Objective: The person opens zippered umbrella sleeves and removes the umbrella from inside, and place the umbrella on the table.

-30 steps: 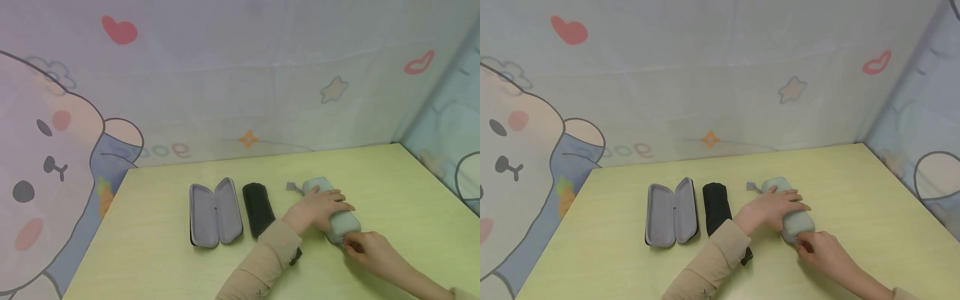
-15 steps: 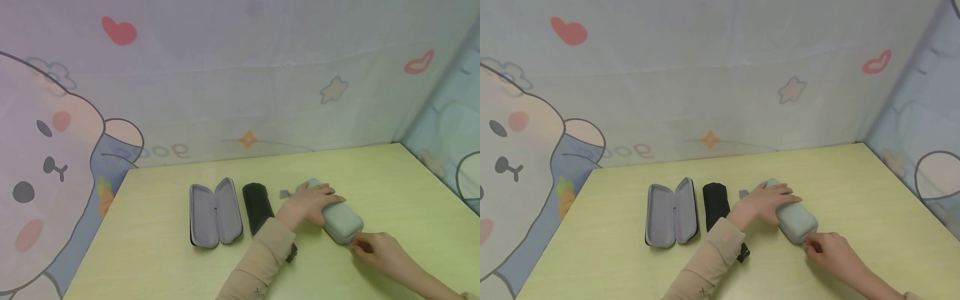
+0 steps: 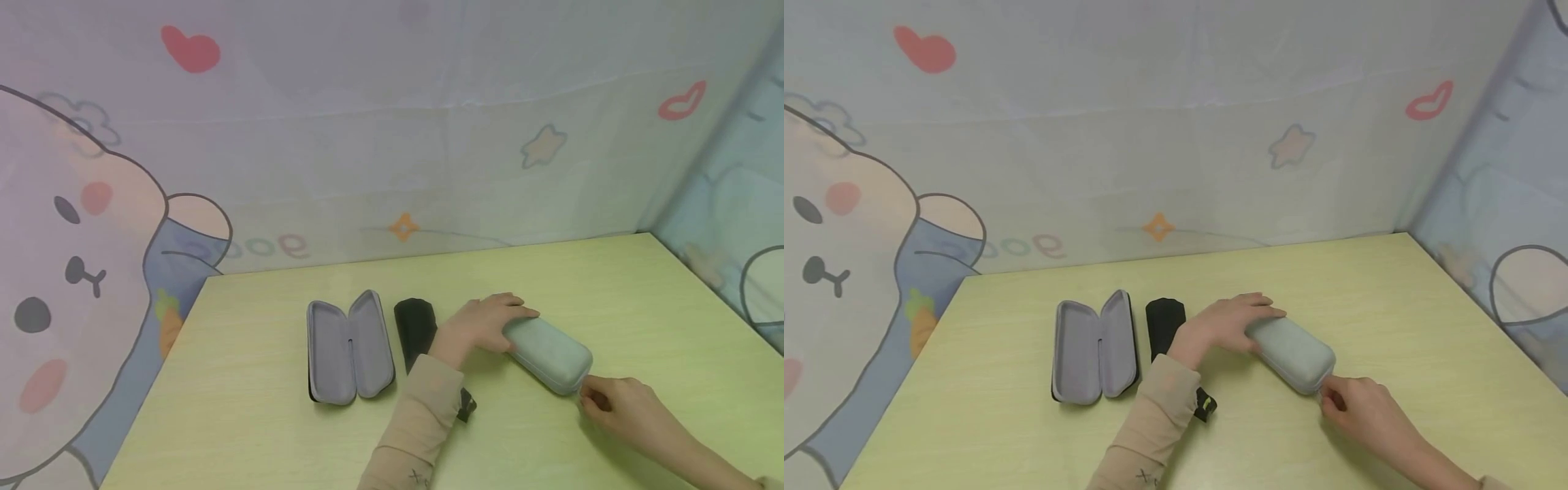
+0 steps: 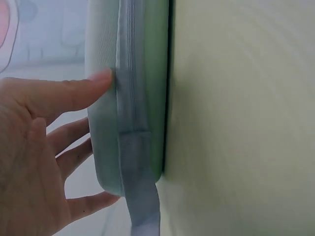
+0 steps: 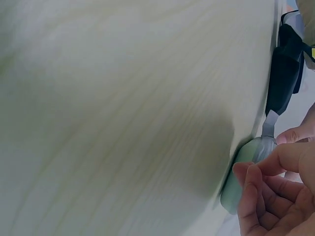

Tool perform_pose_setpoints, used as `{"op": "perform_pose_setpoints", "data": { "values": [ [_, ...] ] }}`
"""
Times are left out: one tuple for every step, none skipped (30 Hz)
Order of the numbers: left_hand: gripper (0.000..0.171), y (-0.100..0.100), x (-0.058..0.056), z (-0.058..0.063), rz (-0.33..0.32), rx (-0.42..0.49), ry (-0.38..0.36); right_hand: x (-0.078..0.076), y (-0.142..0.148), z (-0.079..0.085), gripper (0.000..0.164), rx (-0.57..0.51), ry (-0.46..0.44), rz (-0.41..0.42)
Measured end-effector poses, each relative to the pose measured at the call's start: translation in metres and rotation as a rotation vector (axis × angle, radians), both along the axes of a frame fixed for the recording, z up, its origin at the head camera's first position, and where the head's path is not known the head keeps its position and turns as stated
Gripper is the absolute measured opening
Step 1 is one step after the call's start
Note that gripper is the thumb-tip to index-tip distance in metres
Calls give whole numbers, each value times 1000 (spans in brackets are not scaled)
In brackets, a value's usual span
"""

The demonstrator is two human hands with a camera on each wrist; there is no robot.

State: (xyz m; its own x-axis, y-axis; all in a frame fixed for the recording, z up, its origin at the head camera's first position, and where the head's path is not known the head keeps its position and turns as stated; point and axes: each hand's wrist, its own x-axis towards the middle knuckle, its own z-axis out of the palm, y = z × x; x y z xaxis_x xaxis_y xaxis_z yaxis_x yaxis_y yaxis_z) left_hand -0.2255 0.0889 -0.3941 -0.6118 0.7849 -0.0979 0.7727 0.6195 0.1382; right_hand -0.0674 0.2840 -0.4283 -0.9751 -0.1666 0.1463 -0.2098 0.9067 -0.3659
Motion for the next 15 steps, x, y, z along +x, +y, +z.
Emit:
{"op": "perform_pose_setpoints", "data": {
  "values": [
    [65, -1, -1, -1, -1, 9, -18, 0, 0, 0, 22, 9, 7, -2],
    [64, -3, -2, -1, -3, 18, -35, 0, 0, 0, 22, 17, 14, -6],
    [63, -4, -3, -2, -3, 25, -49, 0, 0, 0, 22, 21, 18, -7],
    [63, -5, -4, -2, -1, 34, -66, 0, 0, 0, 22, 24, 22, -7],
    [62, -6, -4, -3, 1, 44, -77, 0, 0, 0, 21, 27, 25, -7],
    [62, -7, -4, -3, 3, 53, -85, 0, 1, 0, 21, 28, 28, -8],
    [61, -8, -4, -3, 6, 62, -90, 0, 1, 0, 21, 31, 35, -9],
    [60, -9, -4, -3, 8, 68, -90, 0, 1, 0, 20, 31, 36, -12],
    [60, -9, -3, -3, 11, 74, -88, 0, 2, 0, 20, 31, 41, -12],
    [59, -10, -3, -3, 12, 81, -87, -1, 2, 1, 20, 33, 43, -15],
    [59, -10, -3, -3, 11, 87, -84, -1, 2, 1, 19, 37, 45, -20],
    [59, -10, -2, -2, 10, 94, -82, -1, 3, 1, 19, 41, 46, -24],
    [58, -10, -2, -3, 8, 100, -82, -1, 4, 1, 18, 47, 48, -25],
    [58, -10, -2, -3, 7, 106, -82, -1, 4, 2, 17, 54, 46, -30],
    [58, -10, -2, -3, 5, 114, -83, -1, 5, 2, 16, 63, 48, -34]
  ]
}}
